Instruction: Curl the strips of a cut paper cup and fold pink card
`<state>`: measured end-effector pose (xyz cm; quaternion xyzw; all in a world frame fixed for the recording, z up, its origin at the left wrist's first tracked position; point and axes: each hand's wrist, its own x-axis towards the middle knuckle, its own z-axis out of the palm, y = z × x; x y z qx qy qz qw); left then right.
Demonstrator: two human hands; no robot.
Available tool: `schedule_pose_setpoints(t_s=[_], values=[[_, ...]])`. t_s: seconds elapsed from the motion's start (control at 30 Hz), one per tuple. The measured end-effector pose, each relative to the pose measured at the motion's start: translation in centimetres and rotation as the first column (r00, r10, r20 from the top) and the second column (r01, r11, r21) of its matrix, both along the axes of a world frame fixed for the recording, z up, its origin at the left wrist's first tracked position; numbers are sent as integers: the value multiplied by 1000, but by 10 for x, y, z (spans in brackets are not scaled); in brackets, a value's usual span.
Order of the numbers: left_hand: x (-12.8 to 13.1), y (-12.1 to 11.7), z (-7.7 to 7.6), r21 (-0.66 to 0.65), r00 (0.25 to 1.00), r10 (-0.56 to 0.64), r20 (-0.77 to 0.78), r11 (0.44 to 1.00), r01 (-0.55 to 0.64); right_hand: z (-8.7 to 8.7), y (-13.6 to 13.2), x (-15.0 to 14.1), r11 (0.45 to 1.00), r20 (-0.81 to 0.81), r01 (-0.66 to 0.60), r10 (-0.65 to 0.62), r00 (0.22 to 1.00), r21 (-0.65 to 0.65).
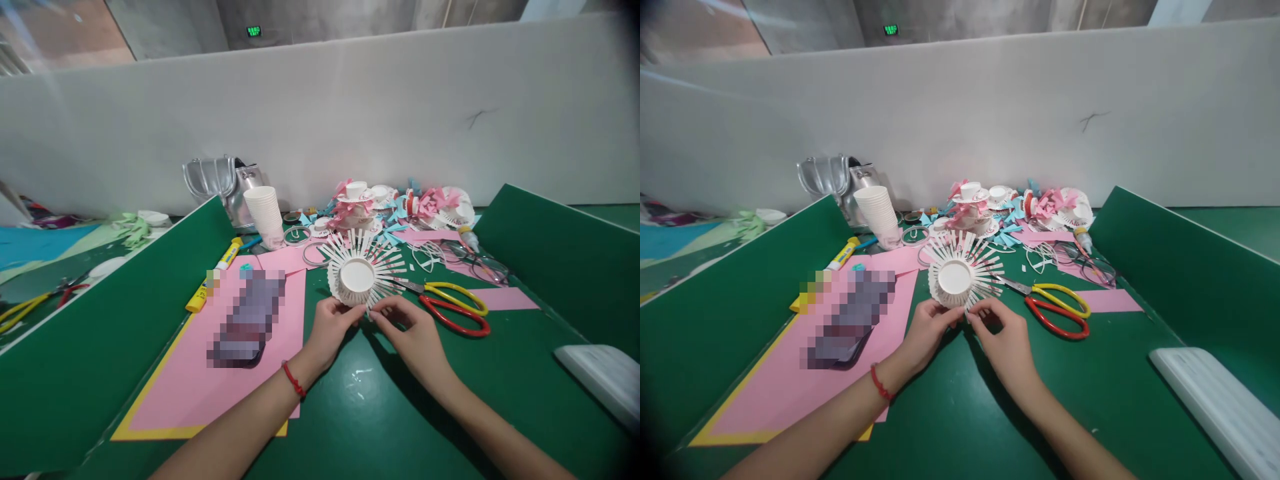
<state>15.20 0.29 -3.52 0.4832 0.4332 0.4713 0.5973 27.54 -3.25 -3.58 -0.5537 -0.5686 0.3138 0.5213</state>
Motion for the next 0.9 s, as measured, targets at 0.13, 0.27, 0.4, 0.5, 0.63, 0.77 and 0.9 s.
schedule_pose_setpoints(t_s=[0.13, 0.27, 0.4, 0.5, 0.63, 0.77, 0.9], values=[[-1, 0, -3, -11, 999, -52, 14, 999, 52, -2, 2, 0, 1000, -55, 1, -2, 998, -18], [-1, 1, -5, -1, 998, -70, 1, 998, 70, -2, 2, 0, 1000, -36, -6, 5, 999, -22], [0, 1, -5, 7, 998, -47, -38, 999, 48, -2, 1, 0, 1000, 36, -18, 19, 999, -9], [1, 1, -3, 4, 1000, -4, -31, 1000, 4, -4, 1, 1, 995, 189, -52, 34, 981, 90], [2, 1, -4, -2, 999, 39, -35, 999, -39, -6, 0, 5, 957, 473, -95, -48, 880, 273], [1, 3, -5, 44, 998, 20, -52, 999, -18, -4, -2, 9, 903, 623, -90, -215, 752, 419], [2, 1, -3, 110, 991, 43, -127, 994, -29, -3, -2, 9, 886, 676, -92, -276, 683, 454]])
